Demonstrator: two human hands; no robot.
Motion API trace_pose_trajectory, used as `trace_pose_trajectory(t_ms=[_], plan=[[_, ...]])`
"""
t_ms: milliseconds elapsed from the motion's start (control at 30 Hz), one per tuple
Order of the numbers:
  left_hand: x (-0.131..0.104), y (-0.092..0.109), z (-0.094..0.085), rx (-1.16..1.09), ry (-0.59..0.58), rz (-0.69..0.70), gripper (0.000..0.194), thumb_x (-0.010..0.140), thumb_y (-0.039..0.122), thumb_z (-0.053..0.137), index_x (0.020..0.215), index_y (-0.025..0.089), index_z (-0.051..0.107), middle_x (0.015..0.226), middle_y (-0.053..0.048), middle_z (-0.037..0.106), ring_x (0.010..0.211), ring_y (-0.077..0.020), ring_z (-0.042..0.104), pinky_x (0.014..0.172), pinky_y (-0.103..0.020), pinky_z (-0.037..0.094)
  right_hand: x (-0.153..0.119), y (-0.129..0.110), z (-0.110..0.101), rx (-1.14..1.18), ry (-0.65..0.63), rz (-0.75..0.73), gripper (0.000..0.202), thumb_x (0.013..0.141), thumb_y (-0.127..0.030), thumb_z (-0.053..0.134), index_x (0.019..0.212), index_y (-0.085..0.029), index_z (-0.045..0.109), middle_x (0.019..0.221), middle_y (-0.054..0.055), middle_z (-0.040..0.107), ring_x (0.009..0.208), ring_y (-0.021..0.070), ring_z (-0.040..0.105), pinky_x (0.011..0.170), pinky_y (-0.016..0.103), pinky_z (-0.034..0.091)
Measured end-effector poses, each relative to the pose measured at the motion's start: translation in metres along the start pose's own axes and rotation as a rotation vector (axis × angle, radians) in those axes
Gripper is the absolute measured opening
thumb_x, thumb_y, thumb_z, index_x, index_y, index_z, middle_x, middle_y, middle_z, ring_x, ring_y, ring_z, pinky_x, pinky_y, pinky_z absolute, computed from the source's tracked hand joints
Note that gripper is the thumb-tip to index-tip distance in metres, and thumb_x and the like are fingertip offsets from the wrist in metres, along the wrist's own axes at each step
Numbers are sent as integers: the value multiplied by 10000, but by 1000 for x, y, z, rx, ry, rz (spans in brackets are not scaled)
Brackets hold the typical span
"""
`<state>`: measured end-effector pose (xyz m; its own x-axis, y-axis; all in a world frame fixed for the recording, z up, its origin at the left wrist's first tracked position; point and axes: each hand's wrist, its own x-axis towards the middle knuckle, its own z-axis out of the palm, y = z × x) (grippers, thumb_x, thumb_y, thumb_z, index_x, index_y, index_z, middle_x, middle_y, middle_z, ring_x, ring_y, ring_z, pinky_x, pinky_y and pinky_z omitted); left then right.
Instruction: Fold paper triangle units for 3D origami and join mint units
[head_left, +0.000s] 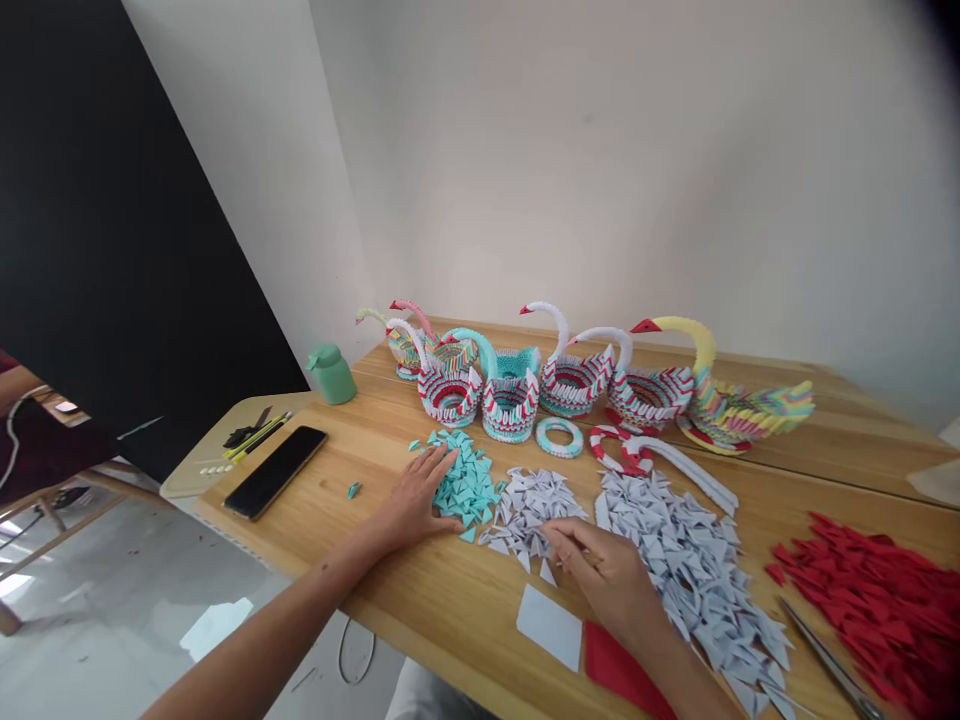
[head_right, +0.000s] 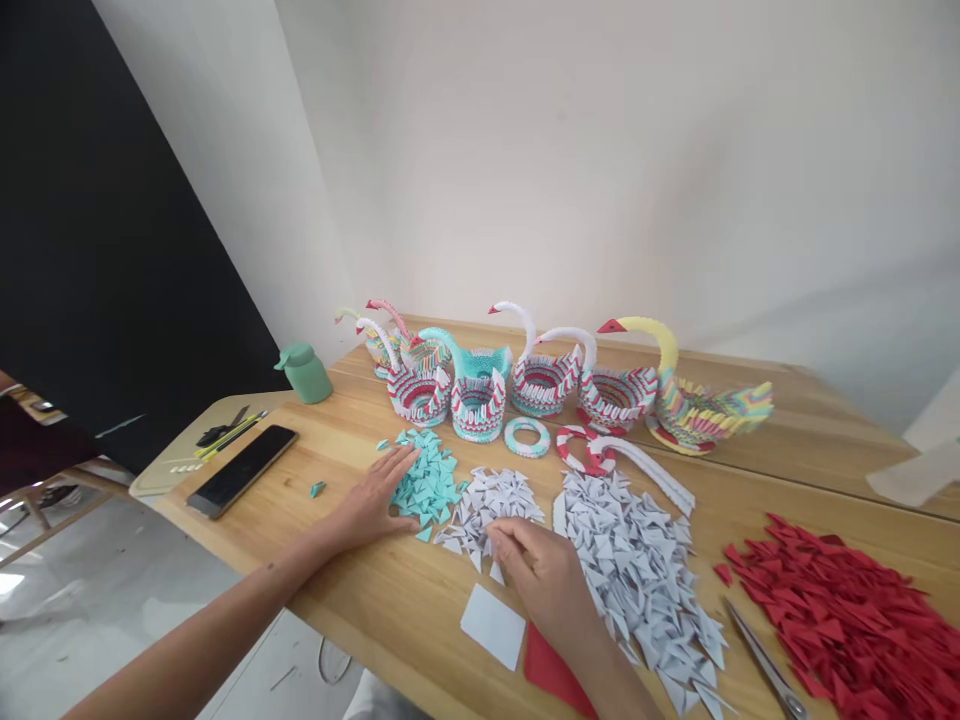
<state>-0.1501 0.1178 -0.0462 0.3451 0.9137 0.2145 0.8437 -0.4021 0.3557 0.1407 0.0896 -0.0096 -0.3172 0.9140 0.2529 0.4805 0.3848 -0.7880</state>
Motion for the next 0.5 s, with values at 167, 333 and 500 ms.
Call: trace_pose_trajectory(t_ms=[167,333,500], plan=[[9,0,1,-49,50,29,887,741,564,657,1464,206,289,1523,-159,301,1403,-334,248,1127,-532,225,1,3,0,-31,-11,-11,328,924,-415,430,816,-218,669,653,1,657,627,156,616,609,236,470],[0,34,-43,-306,387,-30,415,937,365,451,1316,205,502,1306,-145,578,1236,-277,503,1043,-501,379,1,5,-1,-58,-15,-35,312,913,-411,450,838,-222,685,643,-6,681,603,154,636,602,233,485],[-73,125,-87,-473,470,266,348,913,332,494,1247,270,572,1198,-79,650,1235,-268,504,1064,-492,385,1,-1,-2,-90,-41,-25,305,928,-364,436,828,-216,683,656,-3,685,610,159,637,614,238,474]])
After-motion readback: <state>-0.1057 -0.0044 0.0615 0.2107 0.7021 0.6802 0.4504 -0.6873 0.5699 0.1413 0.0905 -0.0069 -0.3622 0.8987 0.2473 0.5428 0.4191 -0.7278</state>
